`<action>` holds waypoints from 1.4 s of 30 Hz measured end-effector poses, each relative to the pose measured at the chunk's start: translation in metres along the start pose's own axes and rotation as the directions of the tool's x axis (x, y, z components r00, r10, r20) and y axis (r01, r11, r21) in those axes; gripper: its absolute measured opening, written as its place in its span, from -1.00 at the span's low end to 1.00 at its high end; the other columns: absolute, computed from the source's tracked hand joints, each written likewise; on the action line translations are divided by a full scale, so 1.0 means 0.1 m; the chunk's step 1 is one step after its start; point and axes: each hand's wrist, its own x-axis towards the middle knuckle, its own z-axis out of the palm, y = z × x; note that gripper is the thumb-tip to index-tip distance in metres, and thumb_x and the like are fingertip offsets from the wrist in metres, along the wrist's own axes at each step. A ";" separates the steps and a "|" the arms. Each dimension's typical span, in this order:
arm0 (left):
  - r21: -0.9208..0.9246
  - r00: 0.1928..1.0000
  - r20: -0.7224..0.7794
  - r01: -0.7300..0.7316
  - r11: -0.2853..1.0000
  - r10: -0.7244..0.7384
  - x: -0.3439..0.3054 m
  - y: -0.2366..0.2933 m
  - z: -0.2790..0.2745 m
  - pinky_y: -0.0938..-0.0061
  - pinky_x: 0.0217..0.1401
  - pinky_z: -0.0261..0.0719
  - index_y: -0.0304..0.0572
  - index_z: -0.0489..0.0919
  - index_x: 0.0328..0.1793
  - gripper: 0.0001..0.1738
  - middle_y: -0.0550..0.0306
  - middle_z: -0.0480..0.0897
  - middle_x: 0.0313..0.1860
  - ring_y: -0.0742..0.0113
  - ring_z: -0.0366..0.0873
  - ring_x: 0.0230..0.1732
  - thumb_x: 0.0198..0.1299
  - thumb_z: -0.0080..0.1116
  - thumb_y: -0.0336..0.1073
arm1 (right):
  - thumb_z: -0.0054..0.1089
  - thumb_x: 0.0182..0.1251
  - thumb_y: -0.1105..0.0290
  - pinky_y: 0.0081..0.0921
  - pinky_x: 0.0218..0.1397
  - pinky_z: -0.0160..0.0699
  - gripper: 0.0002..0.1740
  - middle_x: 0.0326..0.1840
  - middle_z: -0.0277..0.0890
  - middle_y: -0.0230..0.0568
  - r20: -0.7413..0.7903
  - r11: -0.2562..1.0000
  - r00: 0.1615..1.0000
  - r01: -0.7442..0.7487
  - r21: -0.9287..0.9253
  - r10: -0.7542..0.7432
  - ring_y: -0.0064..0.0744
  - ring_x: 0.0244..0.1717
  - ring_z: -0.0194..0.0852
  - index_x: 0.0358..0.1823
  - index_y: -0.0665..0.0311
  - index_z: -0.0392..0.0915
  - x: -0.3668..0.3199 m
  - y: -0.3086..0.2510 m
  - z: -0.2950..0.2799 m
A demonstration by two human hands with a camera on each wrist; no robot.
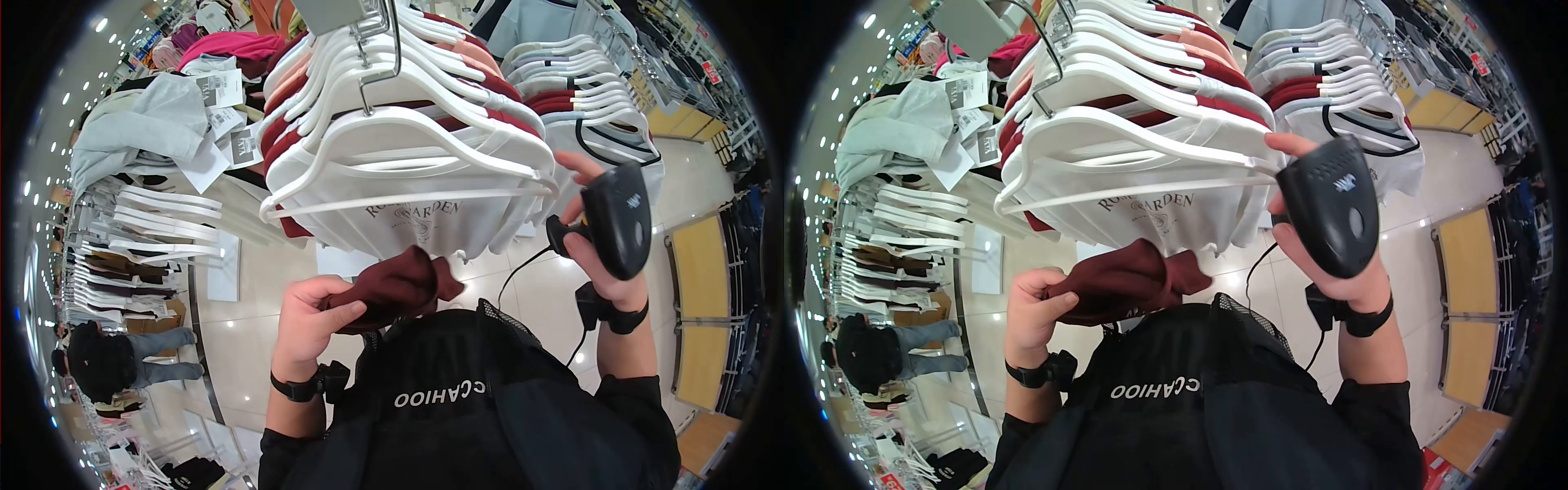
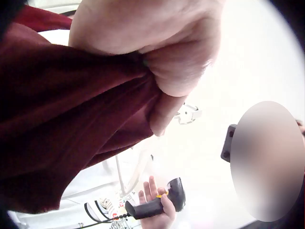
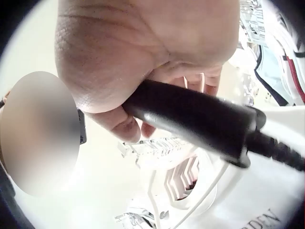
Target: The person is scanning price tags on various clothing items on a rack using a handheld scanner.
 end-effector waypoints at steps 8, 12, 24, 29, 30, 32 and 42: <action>0.139 1.000 0.005 0.026 0.990 -0.027 -0.11 0.02 -0.10 0.60 -0.21 0.53 -0.45 0.69 0.04 -0.74 0.23 0.65 -0.23 0.52 0.58 -0.26 0.22 0.27 -0.63 | 0.42 0.10 0.61 -0.43 0.24 0.48 -0.32 0.15 0.60 -0.12 0.076 0.978 0.990 -0.133 0.159 0.122 -0.38 0.12 0.58 0.30 0.41 0.40 0.10 0.23 0.36; 0.038 0.999 -0.029 0.042 0.998 -0.041 -0.16 -0.02 -0.20 0.54 0.01 0.57 -0.45 0.63 0.18 -0.68 0.17 0.69 -0.10 0.47 0.62 -0.07 0.30 0.21 -0.56 | 0.40 0.17 0.61 -0.52 0.01 0.56 -0.45 -0.06 0.66 -0.28 0.012 0.927 0.982 -0.181 0.330 0.187 -0.53 -0.09 0.60 0.22 0.37 0.47 0.08 0.10 0.36; -0.045 0.987 -0.158 -0.045 0.998 0.037 -0.11 -0.09 -0.32 0.41 0.26 0.53 -0.45 0.51 0.36 -0.50 0.03 0.68 0.14 0.35 0.62 0.13 0.57 -0.08 -0.14 | 0.31 -0.08 0.30 -0.40 0.12 0.19 -0.78 -0.05 0.40 -0.19 -0.149 0.990 0.980 -0.120 0.078 0.130 -0.38 -0.05 0.27 -0.43 0.20 0.50 -0.31 0.22 -0.72; -0.076 0.998 -0.058 -0.033 0.997 0.029 -0.06 -0.02 -0.22 0.39 0.24 0.54 -0.46 0.50 0.36 -0.46 0.00 0.67 0.15 0.32 0.63 0.13 0.58 -0.09 -0.08 | 0.21 -0.16 0.42 -0.39 0.05 0.20 -0.83 -0.06 0.40 -0.18 -0.102 0.989 0.989 -0.119 -0.085 0.110 -0.37 -0.09 0.26 -0.45 0.22 0.49 -0.39 0.17 -0.62; -0.058 0.999 -0.037 -0.025 0.998 0.023 -0.05 -0.02 -0.20 0.38 0.24 0.56 -0.47 0.49 0.36 -0.47 -0.02 0.67 0.15 0.29 0.63 0.14 0.58 -0.11 -0.09 | 0.19 -0.18 0.46 -0.39 0.03 0.21 -0.83 -0.06 0.40 -0.18 -0.086 0.990 0.991 -0.108 -0.094 0.099 -0.37 -0.08 0.26 -0.44 0.23 0.49 -0.38 0.16 -0.58; -0.038 1.000 -0.014 -0.017 0.999 0.016 -0.03 0.05 -0.13 0.36 0.23 0.57 -0.48 0.49 0.36 -0.47 -0.03 0.67 0.15 0.27 0.63 0.14 0.59 -0.13 -0.11 | 0.22 -0.19 0.46 -0.41 -0.05 0.24 -0.85 -0.05 0.43 -0.18 -0.055 0.990 0.990 -0.135 -0.042 0.133 -0.38 -0.13 0.30 -0.48 0.23 0.53 -0.38 0.13 -0.47; 0.248 0.959 0.249 -0.199 0.948 0.136 0.07 0.12 -0.02 0.41 0.22 0.58 -0.20 0.48 0.44 -0.21 0.07 0.56 0.25 0.31 0.59 0.19 0.02 0.52 -0.55 | 0.26 0.01 0.67 -0.51 -0.19 0.49 -0.80 -0.03 0.49 -0.14 0.196 0.995 0.977 0.071 0.064 -0.082 -0.43 -0.28 0.51 -0.28 0.34 0.62 -0.18 0.20 -0.07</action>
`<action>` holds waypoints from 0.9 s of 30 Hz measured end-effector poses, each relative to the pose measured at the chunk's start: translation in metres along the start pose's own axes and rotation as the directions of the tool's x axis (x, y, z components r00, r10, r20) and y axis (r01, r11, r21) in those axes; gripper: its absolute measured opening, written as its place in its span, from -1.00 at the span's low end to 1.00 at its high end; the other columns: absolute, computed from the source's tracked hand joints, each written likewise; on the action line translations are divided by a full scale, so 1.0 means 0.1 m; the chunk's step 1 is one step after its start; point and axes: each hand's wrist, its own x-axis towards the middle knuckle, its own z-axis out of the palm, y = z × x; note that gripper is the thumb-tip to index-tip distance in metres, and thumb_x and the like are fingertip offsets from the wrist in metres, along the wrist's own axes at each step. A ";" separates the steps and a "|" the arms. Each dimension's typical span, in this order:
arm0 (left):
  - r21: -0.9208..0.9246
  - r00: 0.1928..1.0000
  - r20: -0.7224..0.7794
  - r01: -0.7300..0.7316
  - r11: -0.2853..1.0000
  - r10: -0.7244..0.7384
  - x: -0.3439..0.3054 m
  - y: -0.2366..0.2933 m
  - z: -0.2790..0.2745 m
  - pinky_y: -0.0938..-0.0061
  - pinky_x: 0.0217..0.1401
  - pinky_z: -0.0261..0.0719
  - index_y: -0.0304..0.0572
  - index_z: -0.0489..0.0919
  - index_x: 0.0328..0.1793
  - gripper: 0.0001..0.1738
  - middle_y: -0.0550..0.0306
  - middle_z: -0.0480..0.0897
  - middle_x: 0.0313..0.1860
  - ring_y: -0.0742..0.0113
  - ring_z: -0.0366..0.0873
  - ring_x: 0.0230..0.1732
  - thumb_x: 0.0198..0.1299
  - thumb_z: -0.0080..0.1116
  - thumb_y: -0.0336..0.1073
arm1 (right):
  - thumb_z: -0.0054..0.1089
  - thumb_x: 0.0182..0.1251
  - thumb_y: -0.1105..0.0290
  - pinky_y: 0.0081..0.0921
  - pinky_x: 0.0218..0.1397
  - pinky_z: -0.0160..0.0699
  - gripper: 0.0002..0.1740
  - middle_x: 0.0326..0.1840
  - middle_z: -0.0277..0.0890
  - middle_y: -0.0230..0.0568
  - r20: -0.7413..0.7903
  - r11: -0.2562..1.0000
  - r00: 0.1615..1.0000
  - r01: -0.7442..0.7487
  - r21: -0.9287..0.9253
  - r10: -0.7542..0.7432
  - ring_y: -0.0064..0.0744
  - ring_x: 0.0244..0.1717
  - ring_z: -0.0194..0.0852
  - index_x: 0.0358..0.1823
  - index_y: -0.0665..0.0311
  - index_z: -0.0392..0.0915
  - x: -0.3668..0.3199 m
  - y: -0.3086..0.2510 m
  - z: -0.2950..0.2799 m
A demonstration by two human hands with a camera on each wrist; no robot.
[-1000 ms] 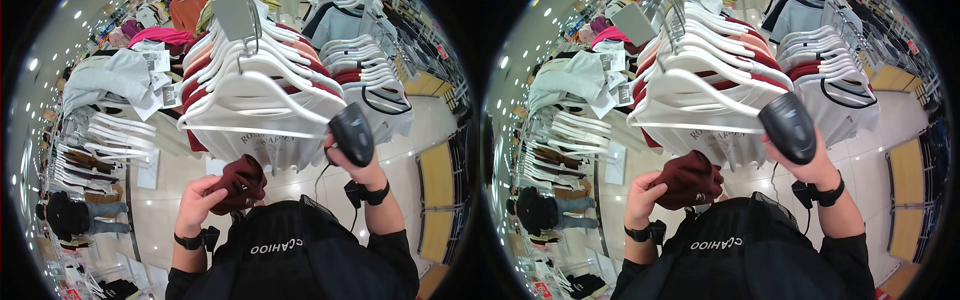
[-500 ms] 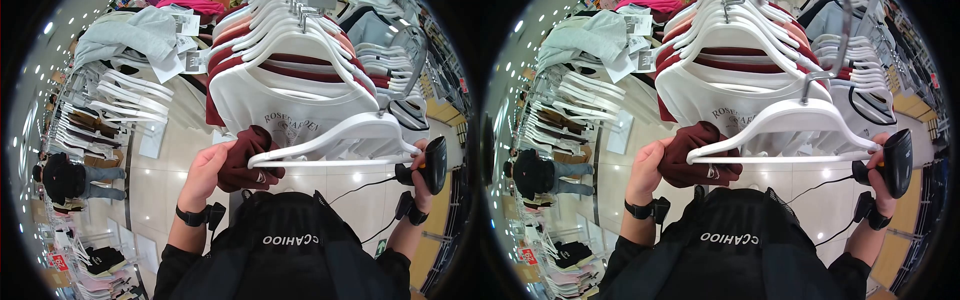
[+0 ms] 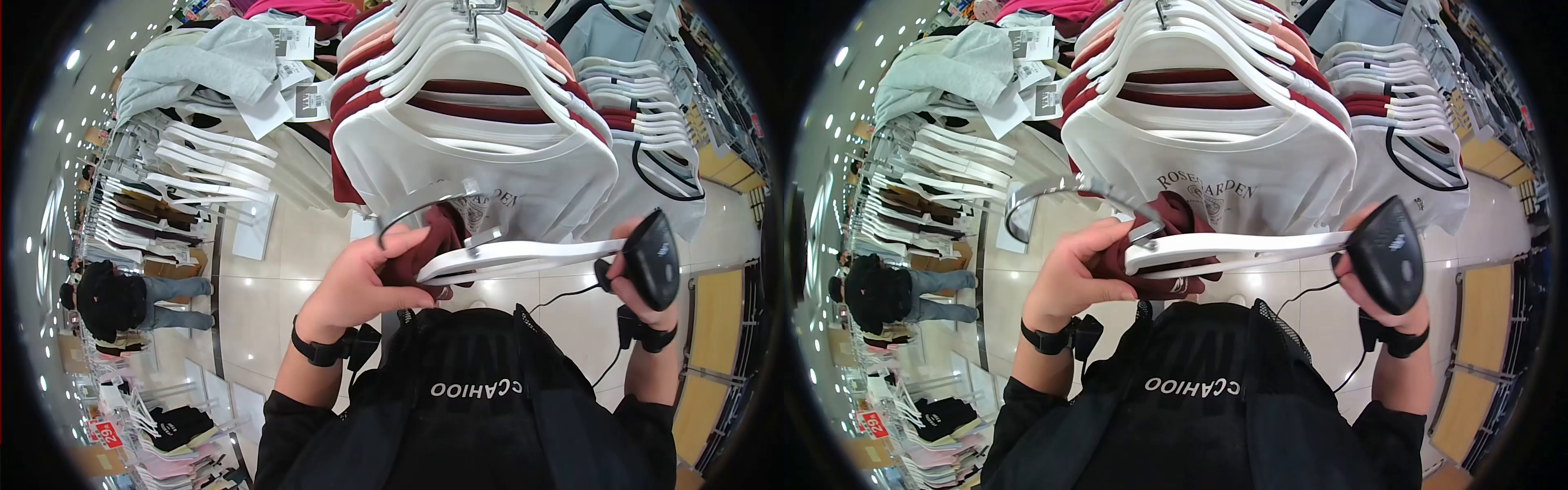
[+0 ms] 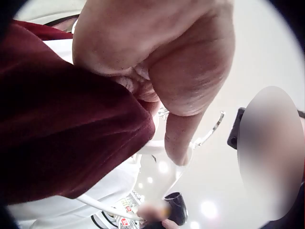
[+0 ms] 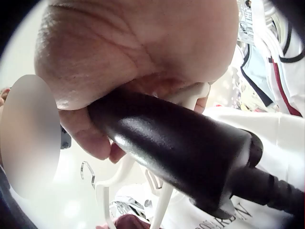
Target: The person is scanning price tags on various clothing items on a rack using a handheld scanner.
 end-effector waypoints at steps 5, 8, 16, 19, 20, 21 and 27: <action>0.310 0.979 0.105 -0.200 0.929 0.176 0.08 0.20 0.06 0.41 0.23 0.50 -0.28 0.57 0.31 -0.36 -0.08 0.55 0.25 0.12 0.55 0.22 0.04 0.52 -0.50 | 0.32 -0.12 0.49 -0.32 -0.07 0.39 -0.89 -0.14 0.46 -0.14 0.057 0.867 0.925 -0.372 0.331 0.375 -0.19 -0.15 0.46 -0.47 0.22 0.62 -0.03 -0.02 0.53; 0.379 0.981 0.089 -0.194 0.905 0.173 0.09 0.23 0.09 0.36 0.10 0.52 -0.35 0.60 0.18 -0.55 0.03 0.61 0.04 0.18 0.54 -0.10 0.14 0.41 -0.51 | 0.34 -0.06 0.49 -0.29 -0.06 0.41 -0.90 -0.15 0.44 -0.14 0.081 0.840 0.936 -0.345 0.418 0.344 -0.17 -0.16 0.46 -0.44 0.22 0.64 -0.12 0.04 0.73; 0.301 0.997 0.052 0.042 0.953 -0.060 0.08 0.36 0.21 0.37 -0.12 0.58 -0.31 0.65 -0.01 -0.66 0.04 0.63 -0.22 0.09 0.61 -0.25 0.05 0.46 -0.48 | 0.35 0.08 0.46 -0.36 0.01 0.65 -0.77 0.18 0.51 0.34 0.304 0.490 0.936 -0.351 0.798 0.174 -0.19 -0.09 0.70 -0.22 0.40 0.61 -0.22 0.20 0.26; 0.366 0.978 0.189 -0.151 0.918 0.086 0.14 0.34 0.23 0.37 -0.16 0.59 -0.33 0.67 -0.06 -0.64 0.02 0.66 -0.20 0.10 0.64 -0.23 -0.04 0.46 -0.52 | 0.31 0.18 0.58 -0.40 -0.01 0.61 -0.67 0.25 0.51 0.26 0.341 0.477 0.935 -0.346 0.808 0.100 -0.43 -0.03 0.68 0.01 0.38 0.58 -0.16 0.30 0.09; 0.330 0.972 0.207 -0.180 0.927 0.115 0.17 0.35 0.26 0.38 -0.24 0.55 -0.42 0.70 -0.18 -0.69 -0.03 0.68 -0.21 0.17 0.63 -0.29 -0.10 0.51 -0.50 | 0.37 0.17 0.56 -0.41 0.02 0.60 -0.60 0.23 0.55 0.16 0.338 0.572 0.916 -0.398 0.717 0.214 -0.46 -0.03 0.66 0.07 0.38 0.56 -0.10 0.26 0.12; 0.328 0.969 0.217 -0.185 0.926 0.117 0.20 0.35 0.27 0.38 -0.24 0.55 -0.42 0.70 -0.18 -0.69 -0.03 0.68 -0.21 0.17 0.63 -0.29 -0.10 0.51 -0.50 | 0.44 0.15 0.54 -0.42 0.04 0.58 -0.53 0.22 0.58 0.05 0.319 0.647 0.890 -0.455 0.611 0.325 -0.50 -0.02 0.64 0.12 0.37 0.55 0.02 0.17 0.21; 0.368 0.946 0.242 -0.295 0.882 0.216 0.20 0.39 0.31 0.37 -0.26 0.60 -0.37 0.71 -0.11 -0.64 -0.02 0.69 -0.18 0.10 0.66 -0.28 -0.13 0.42 -0.49 | 0.57 0.03 0.40 -0.36 0.07 0.56 -0.43 -0.06 0.66 -0.09 0.135 0.916 0.955 -0.291 0.275 0.263 -0.28 -0.03 0.64 0.09 0.33 0.54 0.24 0.30 1.04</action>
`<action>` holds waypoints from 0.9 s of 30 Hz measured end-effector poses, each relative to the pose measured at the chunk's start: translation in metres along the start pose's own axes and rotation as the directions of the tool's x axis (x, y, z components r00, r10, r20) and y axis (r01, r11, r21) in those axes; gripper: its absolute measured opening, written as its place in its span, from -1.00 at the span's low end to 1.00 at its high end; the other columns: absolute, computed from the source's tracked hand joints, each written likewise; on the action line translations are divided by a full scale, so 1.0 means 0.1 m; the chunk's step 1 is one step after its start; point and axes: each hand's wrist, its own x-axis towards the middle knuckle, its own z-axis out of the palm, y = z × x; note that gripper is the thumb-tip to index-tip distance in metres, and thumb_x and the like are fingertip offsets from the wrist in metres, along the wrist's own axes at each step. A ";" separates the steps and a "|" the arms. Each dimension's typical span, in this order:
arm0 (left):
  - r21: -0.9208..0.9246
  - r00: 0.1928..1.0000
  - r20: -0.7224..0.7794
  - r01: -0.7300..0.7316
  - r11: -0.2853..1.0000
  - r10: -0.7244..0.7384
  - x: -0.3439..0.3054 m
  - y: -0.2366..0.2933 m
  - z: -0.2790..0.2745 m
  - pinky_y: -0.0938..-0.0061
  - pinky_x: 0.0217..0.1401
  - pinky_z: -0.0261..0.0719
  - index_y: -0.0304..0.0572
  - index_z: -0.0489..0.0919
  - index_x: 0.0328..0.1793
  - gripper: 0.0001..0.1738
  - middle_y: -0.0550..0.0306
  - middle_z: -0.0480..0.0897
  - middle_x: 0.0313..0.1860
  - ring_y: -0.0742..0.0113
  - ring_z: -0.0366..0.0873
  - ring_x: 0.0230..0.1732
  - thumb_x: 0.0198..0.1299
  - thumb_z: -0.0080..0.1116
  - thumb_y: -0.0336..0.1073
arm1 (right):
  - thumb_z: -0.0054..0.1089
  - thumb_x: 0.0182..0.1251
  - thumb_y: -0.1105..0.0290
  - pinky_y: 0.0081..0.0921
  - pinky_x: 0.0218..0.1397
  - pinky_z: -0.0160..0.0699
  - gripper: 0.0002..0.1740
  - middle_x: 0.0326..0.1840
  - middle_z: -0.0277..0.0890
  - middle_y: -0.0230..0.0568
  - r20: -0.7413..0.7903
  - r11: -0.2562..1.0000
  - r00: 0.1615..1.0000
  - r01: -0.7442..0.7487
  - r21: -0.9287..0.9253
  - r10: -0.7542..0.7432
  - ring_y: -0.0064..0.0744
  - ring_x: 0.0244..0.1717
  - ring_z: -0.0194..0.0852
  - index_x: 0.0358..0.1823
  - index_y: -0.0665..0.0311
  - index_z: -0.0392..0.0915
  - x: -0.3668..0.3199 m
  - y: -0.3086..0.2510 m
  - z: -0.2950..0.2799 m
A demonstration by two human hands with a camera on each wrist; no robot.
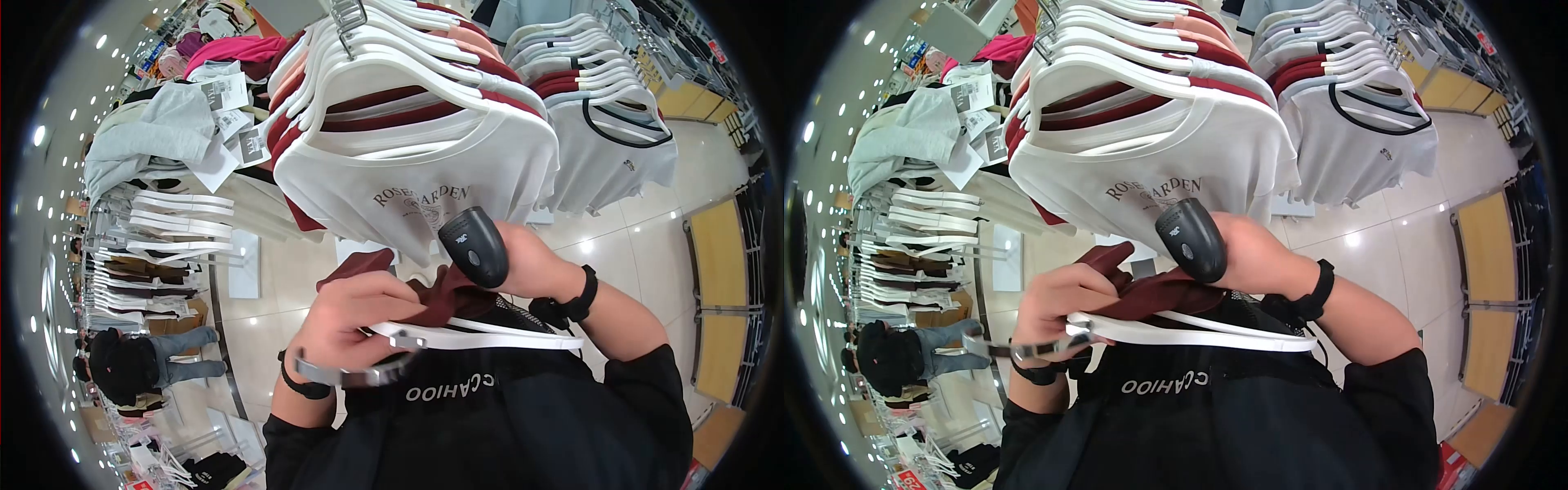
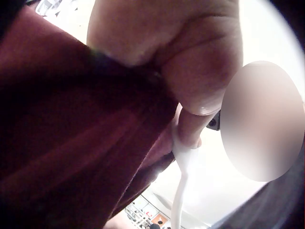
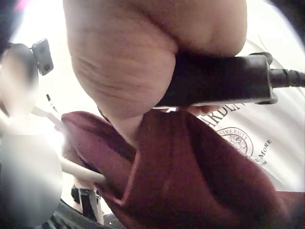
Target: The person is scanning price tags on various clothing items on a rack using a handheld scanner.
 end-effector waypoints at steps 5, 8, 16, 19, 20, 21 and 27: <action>-0.115 0.936 -0.287 0.176 0.978 -0.202 -0.30 -0.06 -0.15 0.41 -0.20 0.59 -0.40 0.72 -0.13 -0.70 -0.08 0.70 -0.20 0.26 0.64 -0.28 -0.07 0.45 -0.52 | 0.47 -0.05 0.49 -0.32 -0.07 0.59 -0.54 -0.24 0.66 -0.10 -0.172 0.978 0.968 -0.197 -0.071 0.183 -0.21 -0.21 0.66 -0.06 0.34 0.55 -0.19 0.19 -0.31; 0.008 0.901 -0.340 0.288 0.958 -0.268 -0.42 -0.15 -0.16 0.54 -0.25 0.46 -0.40 0.74 -0.05 -0.70 0.08 0.65 -0.26 0.40 0.55 -0.29 0.12 0.38 -0.36 | 0.41 -0.06 0.53 -0.39 -0.12 0.59 -0.61 -0.30 0.65 -0.17 -0.213 0.961 0.937 -0.267 0.069 0.276 -0.35 -0.29 0.63 -0.12 0.35 0.56 -0.32 0.12 -0.48; 0.050 0.896 -0.347 0.314 0.948 -0.279 -0.35 -0.37 -0.01 0.48 -0.19 0.48 -0.34 0.74 -0.03 -0.73 0.07 0.67 -0.26 0.32 0.58 -0.24 0.11 0.36 -0.45 | 0.29 -0.04 0.57 -0.34 -0.13 0.59 -0.66 -0.30 0.66 -0.10 -0.203 0.939 0.938 -0.313 -0.139 0.283 -0.14 -0.28 0.65 -0.15 0.33 0.58 -0.37 -0.07 -0.54; 0.156 0.911 -0.305 0.334 0.929 -0.277 -0.19 -0.38 0.03 0.44 -0.15 0.54 -0.30 0.74 -0.03 -0.72 0.01 0.70 -0.21 0.22 0.64 -0.22 0.10 0.38 -0.48 | 0.28 -0.05 0.58 -0.34 -0.12 0.59 -0.64 -0.28 0.66 -0.08 -0.164 0.916 0.929 -0.359 -0.180 0.332 -0.14 -0.26 0.65 -0.11 0.33 0.59 -0.35 -0.14 -0.56; 0.156 0.920 -0.284 0.321 0.934 -0.269 -0.13 -0.36 0.09 0.43 -0.13 0.55 -0.30 0.73 -0.02 -0.72 0.00 0.70 -0.21 0.20 0.65 -0.21 0.10 0.39 -0.46 | 0.27 -0.04 0.58 -0.35 -0.13 0.59 -0.62 -0.28 0.66 -0.11 -0.167 0.936 0.942 -0.318 -0.153 0.293 -0.19 -0.26 0.66 -0.09 0.34 0.59 -0.36 -0.09 -0.52; 0.155 0.916 -0.272 0.344 0.926 -0.294 -0.08 -0.34 0.17 0.43 -0.16 0.56 -0.29 0.73 -0.04 -0.73 0.01 0.69 -0.18 0.18 0.65 -0.23 0.12 0.41 -0.43 | 0.26 -0.04 0.57 -0.36 -0.14 0.60 -0.61 -0.28 0.66 -0.13 -0.170 0.953 0.952 -0.275 -0.126 0.253 -0.23 -0.27 0.66 -0.08 0.35 0.59 -0.36 -0.08 -0.50; 0.209 0.957 -0.169 0.270 0.940 -0.237 0.09 -0.60 0.50 0.39 -0.24 0.57 -0.26 0.71 -0.04 -0.75 0.06 0.65 -0.23 0.12 0.63 -0.29 0.14 0.42 -0.41 | 0.24 0.04 0.60 -0.49 -0.18 0.60 -0.62 -0.25 0.63 -0.30 -0.046 0.895 0.925 -0.351 0.277 0.377 -0.55 -0.26 0.59 -0.03 0.37 0.56 -0.11 -0.34 -0.30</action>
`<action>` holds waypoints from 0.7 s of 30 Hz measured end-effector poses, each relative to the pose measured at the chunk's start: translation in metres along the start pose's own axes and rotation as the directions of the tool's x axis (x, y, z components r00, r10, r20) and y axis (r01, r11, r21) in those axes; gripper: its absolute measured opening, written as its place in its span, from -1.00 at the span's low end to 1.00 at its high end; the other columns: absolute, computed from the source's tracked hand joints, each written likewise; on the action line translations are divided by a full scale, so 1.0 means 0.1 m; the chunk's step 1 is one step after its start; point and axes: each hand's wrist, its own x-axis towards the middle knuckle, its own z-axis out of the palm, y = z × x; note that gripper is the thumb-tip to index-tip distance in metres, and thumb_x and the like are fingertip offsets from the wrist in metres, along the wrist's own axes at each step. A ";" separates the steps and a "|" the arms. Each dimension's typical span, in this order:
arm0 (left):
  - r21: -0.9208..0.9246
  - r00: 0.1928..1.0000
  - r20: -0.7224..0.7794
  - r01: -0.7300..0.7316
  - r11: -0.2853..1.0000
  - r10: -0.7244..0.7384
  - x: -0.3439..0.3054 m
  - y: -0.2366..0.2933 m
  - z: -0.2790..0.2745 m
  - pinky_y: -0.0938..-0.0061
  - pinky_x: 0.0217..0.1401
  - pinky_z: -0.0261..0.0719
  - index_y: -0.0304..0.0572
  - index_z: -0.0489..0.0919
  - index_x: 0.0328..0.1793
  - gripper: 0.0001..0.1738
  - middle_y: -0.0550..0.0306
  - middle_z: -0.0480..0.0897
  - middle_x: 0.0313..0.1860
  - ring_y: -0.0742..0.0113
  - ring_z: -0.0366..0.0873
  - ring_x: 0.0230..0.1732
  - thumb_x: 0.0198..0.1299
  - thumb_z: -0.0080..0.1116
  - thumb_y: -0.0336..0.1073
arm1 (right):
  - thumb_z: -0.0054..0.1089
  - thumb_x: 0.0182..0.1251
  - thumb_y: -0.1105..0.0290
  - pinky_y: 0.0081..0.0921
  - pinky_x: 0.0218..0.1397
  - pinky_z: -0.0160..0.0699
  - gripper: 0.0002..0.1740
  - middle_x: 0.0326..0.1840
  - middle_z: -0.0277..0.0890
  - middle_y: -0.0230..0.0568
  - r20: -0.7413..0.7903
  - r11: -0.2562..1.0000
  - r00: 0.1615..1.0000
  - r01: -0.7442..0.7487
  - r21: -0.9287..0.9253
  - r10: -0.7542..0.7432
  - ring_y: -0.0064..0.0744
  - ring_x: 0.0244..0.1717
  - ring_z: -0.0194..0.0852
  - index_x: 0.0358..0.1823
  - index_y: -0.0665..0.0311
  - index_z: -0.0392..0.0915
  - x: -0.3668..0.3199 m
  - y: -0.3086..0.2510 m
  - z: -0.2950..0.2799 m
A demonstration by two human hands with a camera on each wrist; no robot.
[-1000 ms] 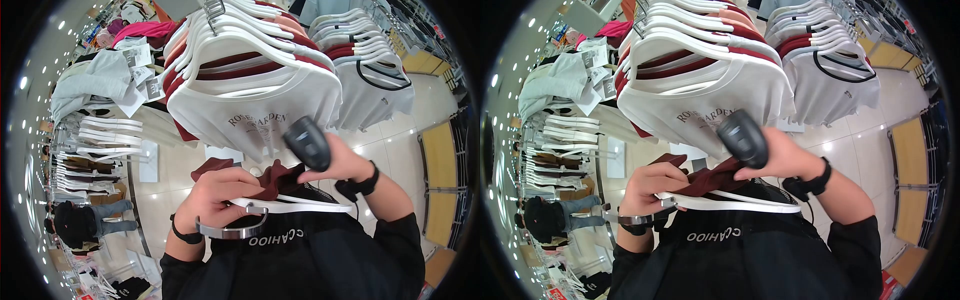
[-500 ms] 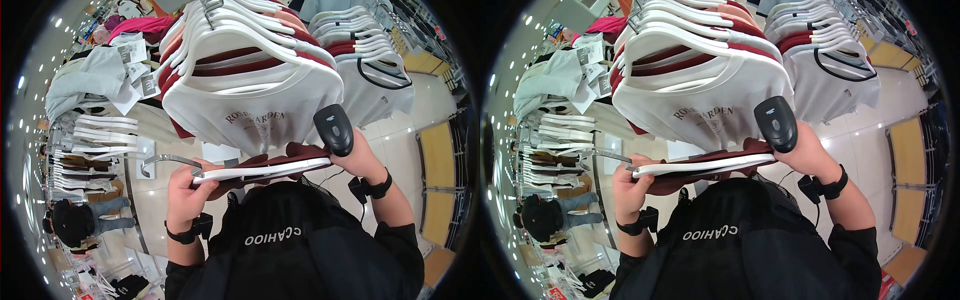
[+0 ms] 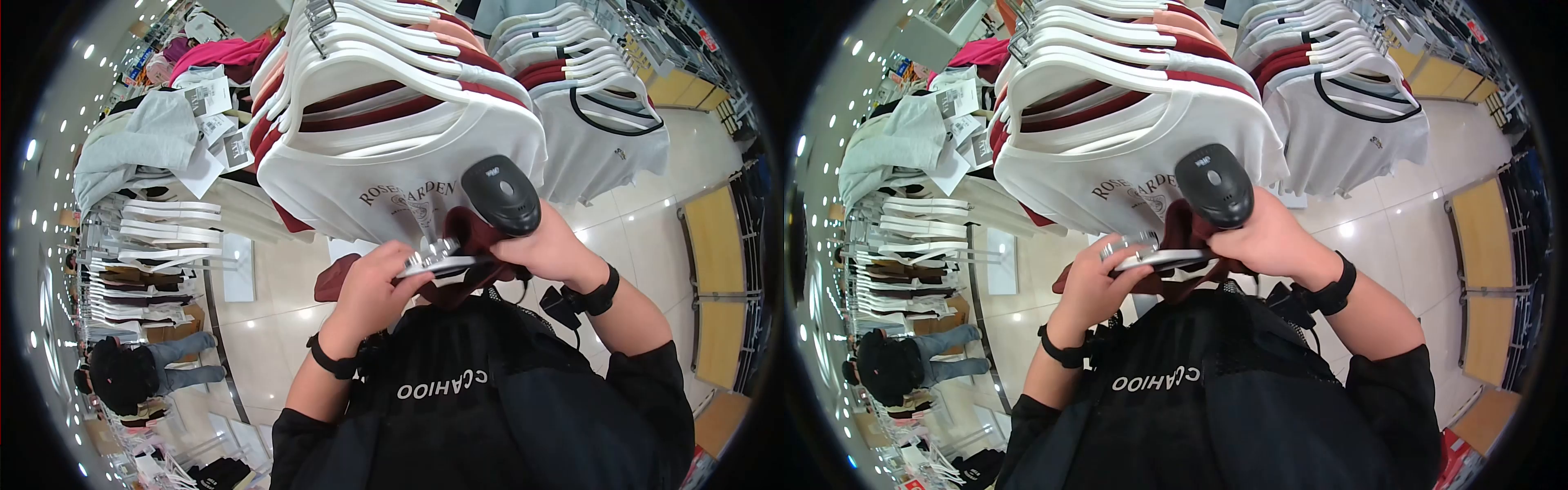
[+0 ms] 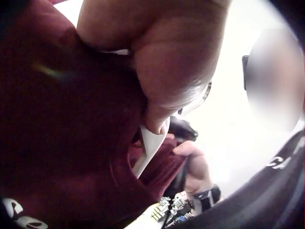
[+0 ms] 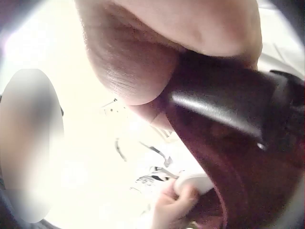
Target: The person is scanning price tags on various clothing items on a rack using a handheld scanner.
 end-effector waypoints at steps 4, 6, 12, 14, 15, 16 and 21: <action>-0.065 0.995 -0.085 0.052 0.997 -0.058 -0.05 -0.08 -0.12 0.41 -0.23 0.56 -0.31 0.70 -0.03 -0.72 0.07 0.65 -0.22 0.19 0.61 -0.29 0.13 0.41 -0.42 | 0.37 0.12 0.50 -0.37 -0.01 0.60 -0.56 -0.13 0.65 -0.17 0.114 0.930 0.935 0.348 -0.117 -0.336 -0.24 -0.09 0.64 0.07 0.32 0.53 -0.10 -0.23 -0.03; -0.128 0.981 -0.167 0.072 0.989 -0.093 -0.13 -0.11 -0.24 0.40 -0.17 0.55 -0.31 0.73 -0.02 -0.72 0.10 0.66 -0.23 0.26 0.61 -0.24 0.12 0.40 -0.43 | 0.44 0.09 0.49 -0.18 0.06 0.57 -0.47 -0.09 0.64 0.03 0.053 0.754 0.873 0.448 -0.480 -0.485 0.22 -0.02 0.57 0.13 0.31 0.49 -0.12 -0.25 -0.16; -0.227 0.965 -0.258 -0.025 0.973 -0.036 -0.24 -0.21 -0.33 0.41 -0.09 0.54 -0.30 0.75 -0.01 -0.74 0.05 0.69 -0.20 0.23 0.62 -0.16 0.15 0.37 -0.41 | 0.44 0.05 0.50 -0.18 0.00 0.56 -0.51 -0.14 0.65 0.06 0.057 0.734 0.950 0.275 -0.621 -0.307 0.24 -0.03 0.56 0.06 0.29 0.51 -0.03 -0.12 -0.45; -0.279 0.963 -0.268 -0.034 0.960 -0.044 -0.24 -0.20 -0.36 0.41 -0.09 0.54 -0.31 0.75 -0.01 -0.73 0.05 0.69 -0.18 0.22 0.62 -0.15 0.17 0.37 -0.39 | 0.44 0.05 0.50 -0.18 -0.01 0.57 -0.51 -0.14 0.65 0.05 0.071 0.732 0.947 0.290 -0.617 -0.315 0.24 -0.04 0.56 0.06 0.29 0.51 0.02 -0.04 -0.48; -0.289 0.964 -0.261 -0.035 0.957 -0.043 -0.23 -0.19 -0.38 0.41 -0.08 0.54 -0.31 0.74 0.00 -0.73 0.06 0.69 -0.17 0.23 0.62 -0.14 0.17 0.37 -0.38 | 0.44 0.05 0.50 -0.19 -0.01 0.57 -0.52 -0.14 0.65 0.04 0.098 0.726 0.941 0.314 -0.611 -0.325 0.23 -0.05 0.57 0.05 0.29 0.52 0.04 -0.01 -0.50; -0.299 0.966 -0.254 -0.036 0.954 -0.043 -0.23 -0.19 -0.41 0.41 -0.08 0.55 -0.31 0.74 0.00 -0.72 0.07 0.69 -0.16 0.23 0.62 -0.13 0.18 0.36 -0.36 | 0.44 0.05 0.49 -0.20 -0.01 0.58 -0.53 -0.13 0.66 0.04 0.126 0.720 0.934 0.339 -0.605 -0.334 0.22 -0.06 0.58 0.05 0.29 0.53 0.06 0.01 -0.50; -0.310 0.970 -0.238 -0.032 0.950 -0.045 -0.21 -0.11 -0.51 0.43 -0.07 0.55 -0.32 0.74 0.00 -0.72 0.09 0.68 -0.15 0.26 0.62 -0.12 0.18 0.37 -0.36 | 0.46 0.05 0.47 -0.27 -0.02 0.60 -0.53 -0.15 0.67 0.00 0.172 0.729 0.908 0.410 -0.549 -0.381 0.12 -0.09 0.63 0.05 0.24 0.56 0.05 0.01 -0.44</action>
